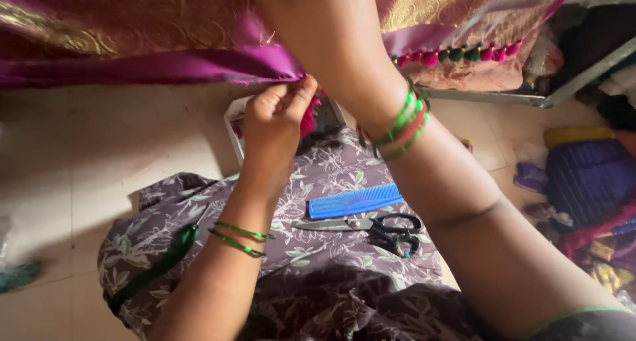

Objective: Decorating the edge of a sari with decorative tassels and thread.

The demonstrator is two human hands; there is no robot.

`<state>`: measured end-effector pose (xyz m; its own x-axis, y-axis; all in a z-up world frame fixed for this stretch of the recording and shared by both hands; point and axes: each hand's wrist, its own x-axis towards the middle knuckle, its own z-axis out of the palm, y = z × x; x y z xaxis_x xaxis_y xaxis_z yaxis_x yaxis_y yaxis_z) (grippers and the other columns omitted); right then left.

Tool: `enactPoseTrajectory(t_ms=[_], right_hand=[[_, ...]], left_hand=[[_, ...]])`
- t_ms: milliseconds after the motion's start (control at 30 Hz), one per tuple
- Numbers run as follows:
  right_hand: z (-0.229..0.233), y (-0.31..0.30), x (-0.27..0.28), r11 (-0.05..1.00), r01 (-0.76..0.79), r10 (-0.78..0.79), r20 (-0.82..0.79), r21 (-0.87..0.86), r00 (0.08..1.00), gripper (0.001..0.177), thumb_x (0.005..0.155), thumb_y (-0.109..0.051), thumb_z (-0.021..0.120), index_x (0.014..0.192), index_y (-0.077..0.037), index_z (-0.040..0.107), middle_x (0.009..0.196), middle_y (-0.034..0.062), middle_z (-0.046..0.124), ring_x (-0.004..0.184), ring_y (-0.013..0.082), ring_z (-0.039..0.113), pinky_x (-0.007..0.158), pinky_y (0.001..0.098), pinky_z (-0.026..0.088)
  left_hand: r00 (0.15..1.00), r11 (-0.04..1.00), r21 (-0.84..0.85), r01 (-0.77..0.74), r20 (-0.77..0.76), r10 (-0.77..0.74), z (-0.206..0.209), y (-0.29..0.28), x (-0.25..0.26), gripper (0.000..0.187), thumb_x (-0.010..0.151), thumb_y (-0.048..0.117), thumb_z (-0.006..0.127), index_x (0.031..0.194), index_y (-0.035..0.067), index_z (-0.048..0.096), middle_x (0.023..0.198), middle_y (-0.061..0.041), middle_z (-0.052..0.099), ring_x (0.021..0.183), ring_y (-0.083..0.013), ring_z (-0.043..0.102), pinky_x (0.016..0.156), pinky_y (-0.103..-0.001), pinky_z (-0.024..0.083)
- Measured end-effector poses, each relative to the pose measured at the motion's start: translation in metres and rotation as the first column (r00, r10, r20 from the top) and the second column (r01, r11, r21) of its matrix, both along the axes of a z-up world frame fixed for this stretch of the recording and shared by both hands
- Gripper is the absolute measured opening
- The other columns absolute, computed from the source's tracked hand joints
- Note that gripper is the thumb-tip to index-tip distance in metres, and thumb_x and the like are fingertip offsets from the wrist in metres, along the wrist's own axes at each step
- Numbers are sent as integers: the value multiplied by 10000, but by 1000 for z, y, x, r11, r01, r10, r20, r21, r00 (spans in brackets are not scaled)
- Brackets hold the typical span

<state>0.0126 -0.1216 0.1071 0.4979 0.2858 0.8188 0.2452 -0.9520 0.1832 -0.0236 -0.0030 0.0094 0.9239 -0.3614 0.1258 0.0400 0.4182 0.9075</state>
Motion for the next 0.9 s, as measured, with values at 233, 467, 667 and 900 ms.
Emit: enactPoseTrajectory(t_ms=[233, 467, 667, 900], right_hand=[[27, 38, -107, 877, -122, 184, -91, 465, 979, 167, 961, -67, 800, 1088, -33, 698, 713, 65, 607, 578, 156, 608, 560, 311, 478], [-23, 20, -135, 287, -32, 574, -145, 958, 806, 222, 937, -15, 710, 1105, 6, 567, 790, 66, 701, 646, 120, 708, 557, 254, 585], [-41, 9, -139, 40, 110, 608, -112, 993, 786, 135, 985, -32, 682, 1053, 33, 585, 794, 112, 692, 617, 169, 701, 547, 310, 621], [-53, -9, -150, 234, 130, 616, -251, 963, 747, 129, 960, -14, 659, 1071, 52, 646, 913, 99, 715, 759, 159, 723, 689, 300, 630]], left_hand=[[999, 999, 8, -51, -7, 51, -31, -9, 13, 189, 993, 159, 723, 987, -24, 772, 833, 33, 678, 735, -35, 516, 651, -228, 428], [990, 993, 118, 28, -138, -12, 20, 8, -3, 220, 956, 241, 698, 980, 43, 792, 659, 51, 597, 561, -60, 409, 521, -253, 330], [982, 979, -134, 154, -91, -167, 1, 5, -2, 233, 1005, 238, 675, 1065, 33, 766, 793, -8, 774, 715, -51, 644, 675, -196, 493], [945, 945, -261, 197, -206, -254, -9, 0, 4, 233, 986, 230, 711, 1044, 12, 770, 823, -19, 707, 649, -59, 585, 560, -202, 461]])
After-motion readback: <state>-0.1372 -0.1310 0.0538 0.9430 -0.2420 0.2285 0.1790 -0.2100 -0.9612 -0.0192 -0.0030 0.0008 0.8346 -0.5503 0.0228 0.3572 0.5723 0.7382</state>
